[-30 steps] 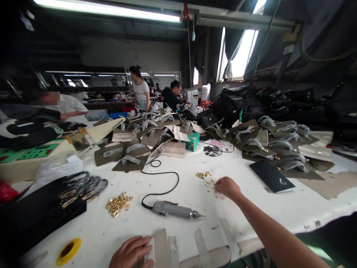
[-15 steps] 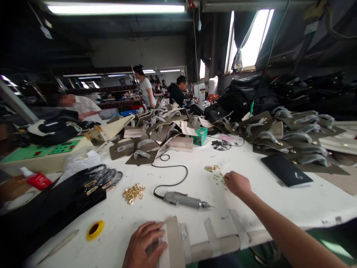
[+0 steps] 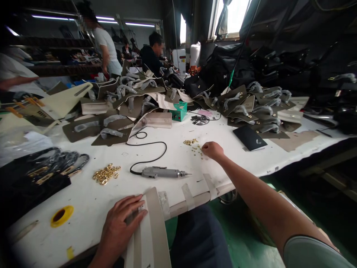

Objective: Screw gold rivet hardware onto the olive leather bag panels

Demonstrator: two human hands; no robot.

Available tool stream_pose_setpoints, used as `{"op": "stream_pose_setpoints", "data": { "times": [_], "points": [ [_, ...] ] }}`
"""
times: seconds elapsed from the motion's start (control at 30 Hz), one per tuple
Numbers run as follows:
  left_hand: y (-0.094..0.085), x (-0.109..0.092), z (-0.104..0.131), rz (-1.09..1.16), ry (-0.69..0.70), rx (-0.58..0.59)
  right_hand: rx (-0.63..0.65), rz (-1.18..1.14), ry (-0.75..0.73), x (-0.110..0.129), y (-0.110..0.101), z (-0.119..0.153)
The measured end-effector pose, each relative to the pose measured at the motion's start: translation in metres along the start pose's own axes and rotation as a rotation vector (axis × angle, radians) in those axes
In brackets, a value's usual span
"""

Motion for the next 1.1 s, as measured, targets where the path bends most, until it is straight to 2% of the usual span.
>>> {"op": "stream_pose_setpoints", "data": {
  "times": [0.37, 0.6, 0.77, 1.1],
  "points": [
    [0.003, 0.004, 0.003, 0.022, -0.054, 0.048, 0.094, -0.079, 0.065, -0.004, 0.001, -0.016],
    [0.001, 0.001, 0.000, 0.047, -0.073, 0.049, 0.078, 0.143, 0.055, 0.010, -0.010, -0.010],
    [-0.002, -0.004, 0.000, 0.056, -0.080, 0.055, 0.058, 0.299, -0.041, 0.022, -0.009, -0.007],
    [-0.002, -0.005, 0.000, 0.051, -0.081, 0.058, 0.100, 0.330, -0.086, 0.015, -0.015, -0.007]
  ]
}}
Point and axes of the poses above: each hand's wrist, its own z-axis away from the middle knuckle, its own y-axis out of the palm, x = y × z, the point moved 3 cm from there along -z, towards the middle knuckle, and after that the axes turned 3 degrees about y, right-handed, at the moved point
